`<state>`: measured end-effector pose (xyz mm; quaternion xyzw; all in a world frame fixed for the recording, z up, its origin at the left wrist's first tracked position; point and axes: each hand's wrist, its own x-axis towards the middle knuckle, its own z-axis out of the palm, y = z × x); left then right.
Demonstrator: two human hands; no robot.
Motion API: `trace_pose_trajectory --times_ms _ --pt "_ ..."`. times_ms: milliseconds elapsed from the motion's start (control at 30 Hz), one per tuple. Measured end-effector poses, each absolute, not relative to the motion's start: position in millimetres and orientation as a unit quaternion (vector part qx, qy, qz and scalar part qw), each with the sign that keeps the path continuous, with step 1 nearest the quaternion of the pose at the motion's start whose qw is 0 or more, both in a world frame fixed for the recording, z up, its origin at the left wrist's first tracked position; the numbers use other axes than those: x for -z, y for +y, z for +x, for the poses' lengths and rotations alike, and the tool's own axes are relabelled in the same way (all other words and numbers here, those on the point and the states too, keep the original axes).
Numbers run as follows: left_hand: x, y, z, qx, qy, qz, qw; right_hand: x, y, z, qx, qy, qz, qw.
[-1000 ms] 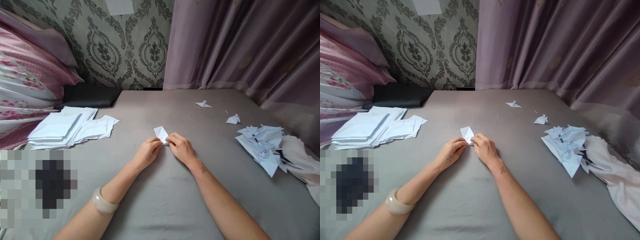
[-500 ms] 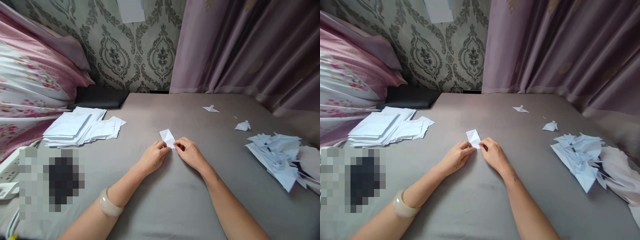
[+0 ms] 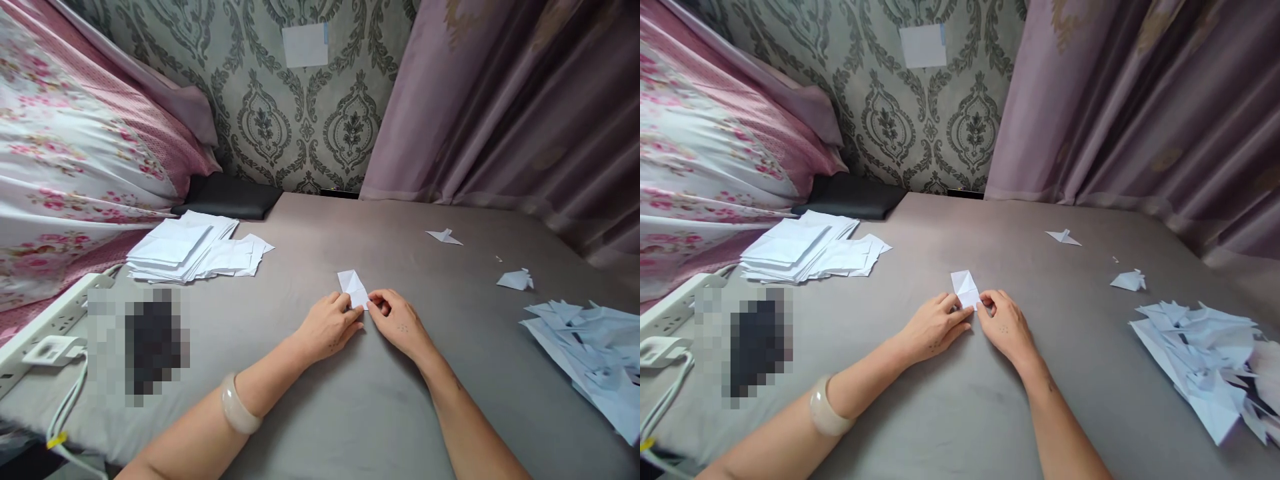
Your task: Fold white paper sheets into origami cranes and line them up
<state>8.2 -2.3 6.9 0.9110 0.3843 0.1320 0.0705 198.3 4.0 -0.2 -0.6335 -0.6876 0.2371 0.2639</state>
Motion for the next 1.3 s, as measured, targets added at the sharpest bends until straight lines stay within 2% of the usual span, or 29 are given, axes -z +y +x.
trace_pose_trajectory --times_ms 333,500,667,767,833,900,1000,1300 --pt "-4 -1 1 -0.176 0.361 0.914 0.058 4 6 195 -0.278 -0.664 -0.637 0.276" --pt "-3 -1 1 -0.178 0.37 0.91 0.054 5 8 194 -0.26 -0.674 -0.633 0.279" --pt "0 4 -2 -0.264 0.416 0.869 0.049 2 3 191 -0.177 -0.735 -0.588 0.29" --pt "-3 3 -4 -0.35 0.469 0.81 -0.024 -3 -1 188 -0.084 -0.766 -0.567 0.29" --pt "-8 1 -4 -0.366 0.487 0.788 -0.087 -7 -3 187 -0.022 -0.785 -0.545 0.295" --pt "-13 -2 -5 -0.363 0.47 0.794 -0.132 -10 -4 187 0.026 -0.798 -0.521 0.301" --pt "-16 -6 -5 -0.337 0.424 0.827 -0.148 -13 -7 189 0.058 -0.813 -0.5 0.294" --pt "-7 -4 -4 -0.22 0.367 0.902 -0.06 -15 -12 197 -0.029 -0.832 -0.53 0.161"
